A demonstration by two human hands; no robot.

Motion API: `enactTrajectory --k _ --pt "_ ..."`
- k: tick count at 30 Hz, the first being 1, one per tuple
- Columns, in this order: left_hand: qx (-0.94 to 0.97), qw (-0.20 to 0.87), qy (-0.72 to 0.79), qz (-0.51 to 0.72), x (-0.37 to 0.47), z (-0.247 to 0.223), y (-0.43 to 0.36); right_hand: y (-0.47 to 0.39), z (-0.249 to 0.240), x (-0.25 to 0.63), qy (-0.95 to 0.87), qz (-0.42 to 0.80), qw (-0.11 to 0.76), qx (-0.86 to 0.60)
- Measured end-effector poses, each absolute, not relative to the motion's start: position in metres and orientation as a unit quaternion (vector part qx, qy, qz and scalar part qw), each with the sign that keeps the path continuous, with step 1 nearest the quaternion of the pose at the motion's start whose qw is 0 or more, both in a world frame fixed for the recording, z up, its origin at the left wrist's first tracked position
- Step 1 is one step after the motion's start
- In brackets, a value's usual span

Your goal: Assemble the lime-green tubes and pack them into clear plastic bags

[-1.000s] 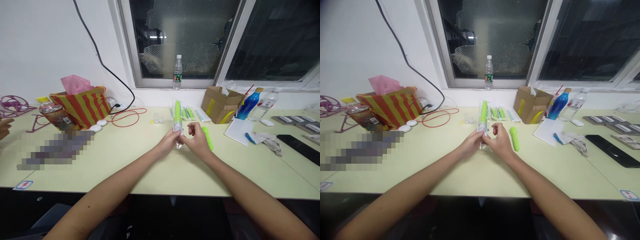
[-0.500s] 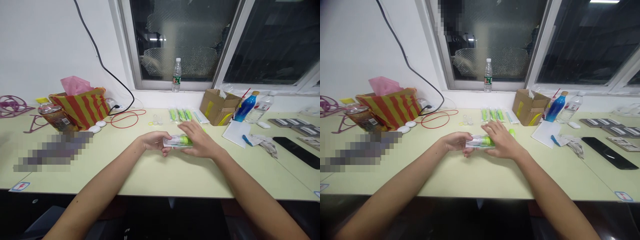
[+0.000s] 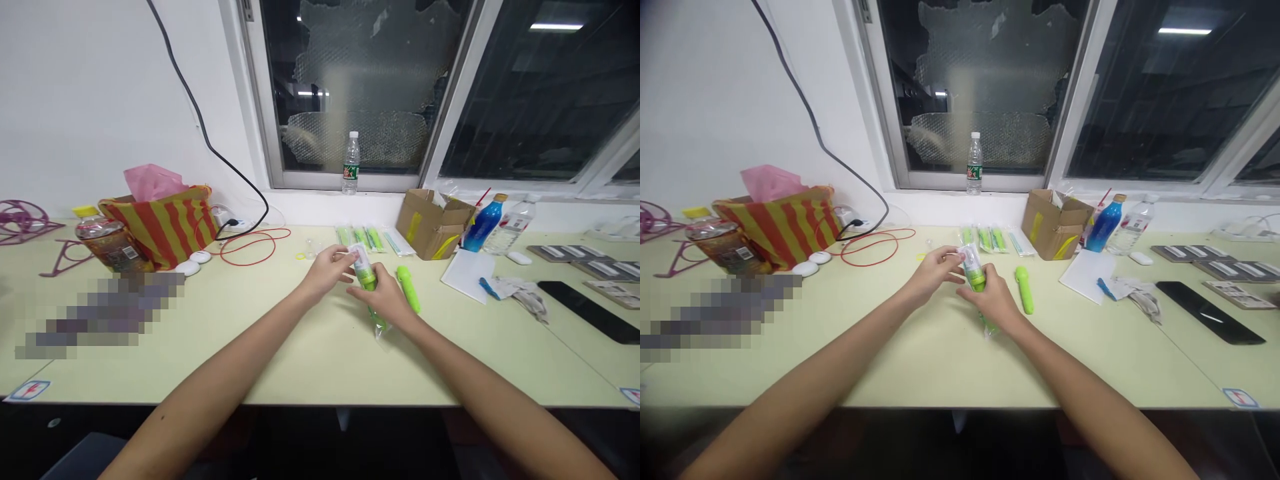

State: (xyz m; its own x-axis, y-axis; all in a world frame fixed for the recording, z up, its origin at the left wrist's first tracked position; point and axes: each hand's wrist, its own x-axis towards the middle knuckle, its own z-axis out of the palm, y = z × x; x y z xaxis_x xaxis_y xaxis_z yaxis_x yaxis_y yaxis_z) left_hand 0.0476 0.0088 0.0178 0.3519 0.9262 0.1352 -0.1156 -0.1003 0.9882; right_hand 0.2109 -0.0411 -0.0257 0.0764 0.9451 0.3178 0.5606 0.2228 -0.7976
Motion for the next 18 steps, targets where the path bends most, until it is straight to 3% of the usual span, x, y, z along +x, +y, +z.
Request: enactTrajectory --k 4,10,18 --pt "0.613 0.53 0.32 0.491 0.067 0.024 0.012 -0.044 -0.023 0.207 -0.621 0.291 0.499 -0.53" --pt "0.615 0.531 0.301 0.499 0.065 0.042 0.018 -0.044 -0.011 0.214 -0.564 0.508 0.519 -0.393" --pt "0.592 0.522 0.32 0.524 0.061 0.03 0.01 -0.043 -0.015 0.216 -0.594 0.526 0.499 -0.349"
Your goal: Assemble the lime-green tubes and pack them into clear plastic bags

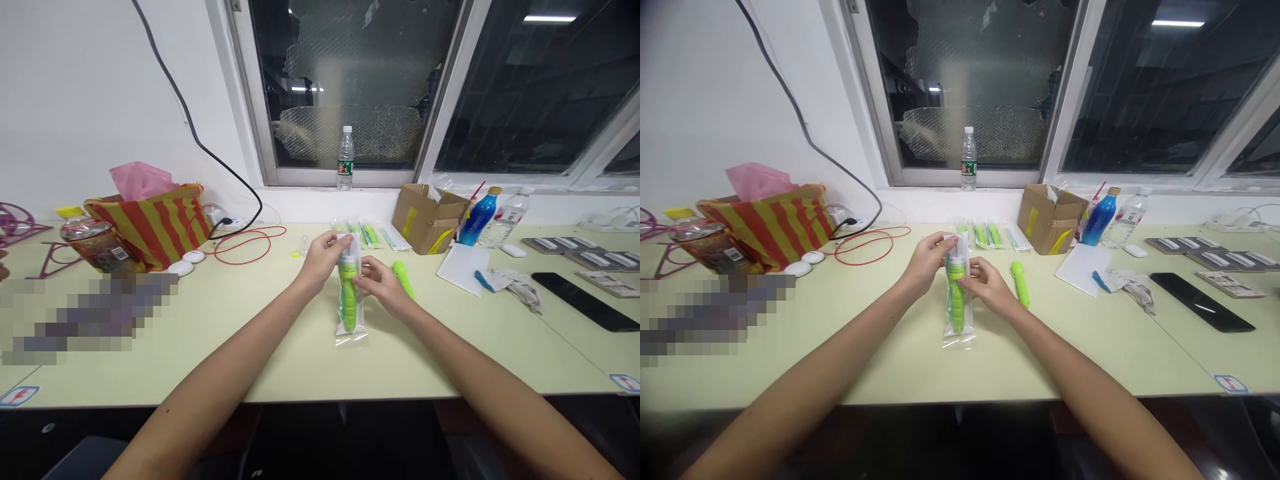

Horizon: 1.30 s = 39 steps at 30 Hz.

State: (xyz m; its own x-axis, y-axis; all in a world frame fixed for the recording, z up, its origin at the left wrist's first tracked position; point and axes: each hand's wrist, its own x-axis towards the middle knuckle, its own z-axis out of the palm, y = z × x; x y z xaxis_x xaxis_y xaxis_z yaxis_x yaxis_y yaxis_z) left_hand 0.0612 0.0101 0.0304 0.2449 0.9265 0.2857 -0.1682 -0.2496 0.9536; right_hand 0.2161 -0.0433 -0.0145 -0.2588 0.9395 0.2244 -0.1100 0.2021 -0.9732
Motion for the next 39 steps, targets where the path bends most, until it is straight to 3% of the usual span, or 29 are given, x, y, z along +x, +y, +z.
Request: enactTrajectory --k 9,18,28,39 --pt "0.575 0.509 0.322 0.553 0.057 0.02 0.01 -0.039 -0.024 0.212 -0.616 0.482 0.483 -0.394" --pt "0.541 0.595 0.327 0.496 0.045 0.008 0.008 -0.008 -0.004 0.202 -0.531 0.441 0.616 -0.379" --pt "0.529 0.634 0.34 0.449 0.028 -0.02 0.01 0.004 -0.035 0.197 -0.519 0.517 0.572 -0.369" --pt "0.56 0.602 0.349 0.449 0.024 -0.03 0.021 -0.002 -0.029 0.205 -0.477 0.519 0.59 -0.394"
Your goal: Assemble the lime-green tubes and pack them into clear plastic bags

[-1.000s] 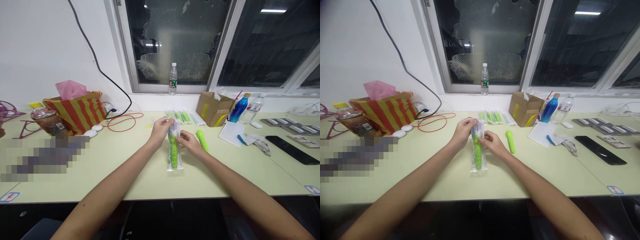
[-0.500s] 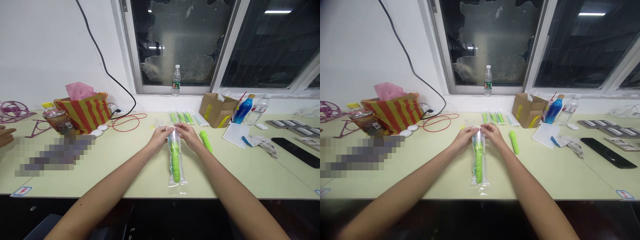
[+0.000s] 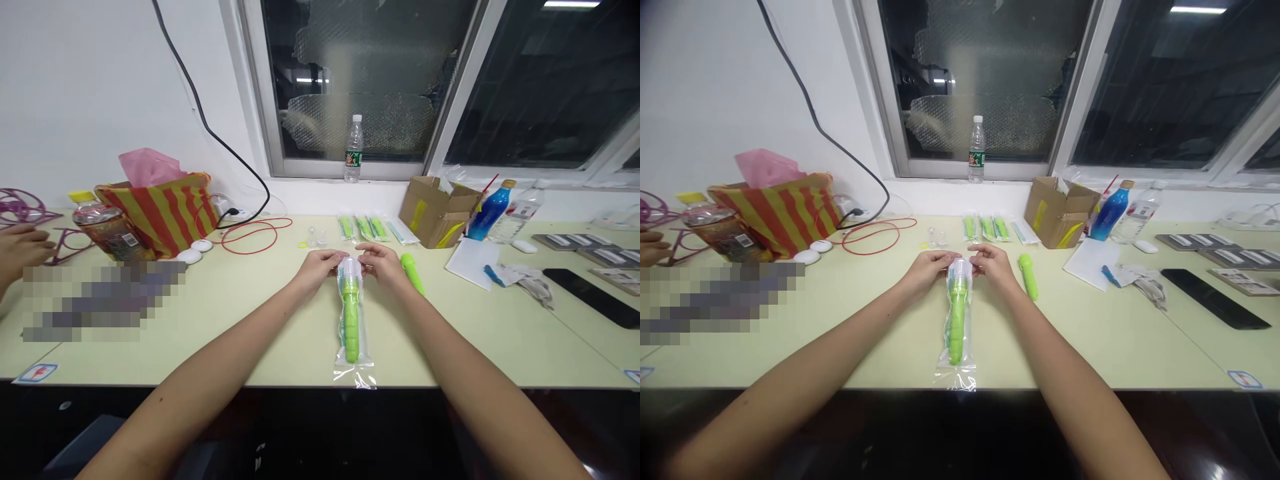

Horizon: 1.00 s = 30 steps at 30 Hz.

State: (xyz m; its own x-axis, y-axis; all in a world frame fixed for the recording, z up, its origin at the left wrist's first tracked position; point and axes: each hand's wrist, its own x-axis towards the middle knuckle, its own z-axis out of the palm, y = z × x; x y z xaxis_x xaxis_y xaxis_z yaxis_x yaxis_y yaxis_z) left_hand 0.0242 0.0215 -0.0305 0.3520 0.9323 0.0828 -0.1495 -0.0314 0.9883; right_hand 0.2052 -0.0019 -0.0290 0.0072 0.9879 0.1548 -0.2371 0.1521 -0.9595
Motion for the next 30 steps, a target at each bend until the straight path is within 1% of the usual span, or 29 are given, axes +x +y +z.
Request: enactTrajectory --k 6,11,17,21,26,30 --pt "0.519 0.617 0.338 0.486 0.029 -0.027 0.017 -0.005 -0.026 0.205 -0.437 0.562 0.568 -0.414" --pt "0.495 0.637 0.322 0.496 0.03 -0.026 0.015 -0.006 -0.028 0.203 -0.465 0.57 0.551 -0.393" --pt "0.508 0.603 0.349 0.506 0.032 -0.028 0.017 0.0 -0.031 0.207 -0.458 0.529 0.583 -0.413" --pt "0.54 0.567 0.356 0.51 0.034 -0.025 0.015 -0.001 -0.03 0.207 -0.441 0.528 0.599 -0.41" --pt "0.551 0.582 0.351 0.484 0.034 -0.021 0.01 -0.005 -0.03 0.208 -0.429 0.551 0.6 -0.391" --pt "0.545 0.583 0.34 0.498 0.031 -0.023 0.013 -0.005 -0.03 0.209 -0.406 0.57 0.598 -0.391"
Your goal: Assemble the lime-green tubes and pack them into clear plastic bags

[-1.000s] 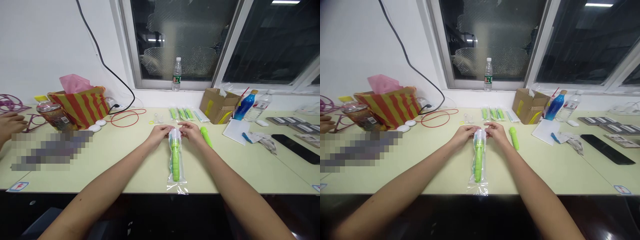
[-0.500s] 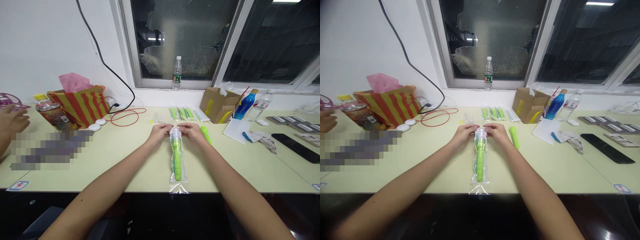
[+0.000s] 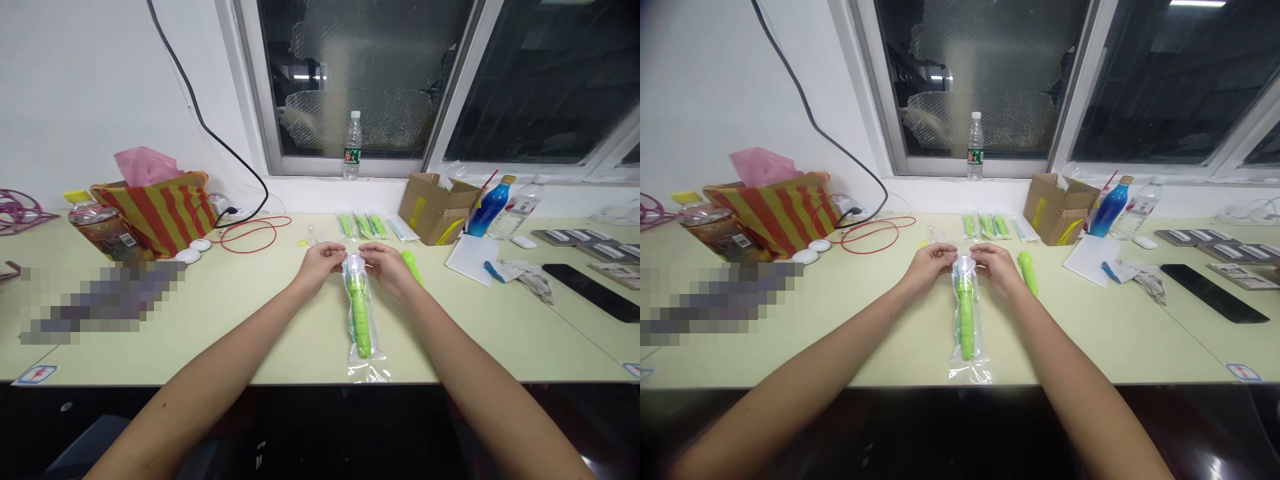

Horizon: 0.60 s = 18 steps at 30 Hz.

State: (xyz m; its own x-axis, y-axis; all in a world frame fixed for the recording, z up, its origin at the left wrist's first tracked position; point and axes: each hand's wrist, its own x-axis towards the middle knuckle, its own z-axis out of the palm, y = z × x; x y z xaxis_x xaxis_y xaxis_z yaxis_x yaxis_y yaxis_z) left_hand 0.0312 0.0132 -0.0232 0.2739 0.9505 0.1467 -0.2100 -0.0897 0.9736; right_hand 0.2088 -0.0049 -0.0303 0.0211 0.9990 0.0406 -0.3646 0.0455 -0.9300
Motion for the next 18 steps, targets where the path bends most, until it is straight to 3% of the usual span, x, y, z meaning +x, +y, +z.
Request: enactTrajectory --k 18 --pt "0.57 0.611 0.267 0.481 0.0297 -0.0264 0.0199 -0.0058 -0.029 0.2046 -0.501 0.468 0.628 -0.369"
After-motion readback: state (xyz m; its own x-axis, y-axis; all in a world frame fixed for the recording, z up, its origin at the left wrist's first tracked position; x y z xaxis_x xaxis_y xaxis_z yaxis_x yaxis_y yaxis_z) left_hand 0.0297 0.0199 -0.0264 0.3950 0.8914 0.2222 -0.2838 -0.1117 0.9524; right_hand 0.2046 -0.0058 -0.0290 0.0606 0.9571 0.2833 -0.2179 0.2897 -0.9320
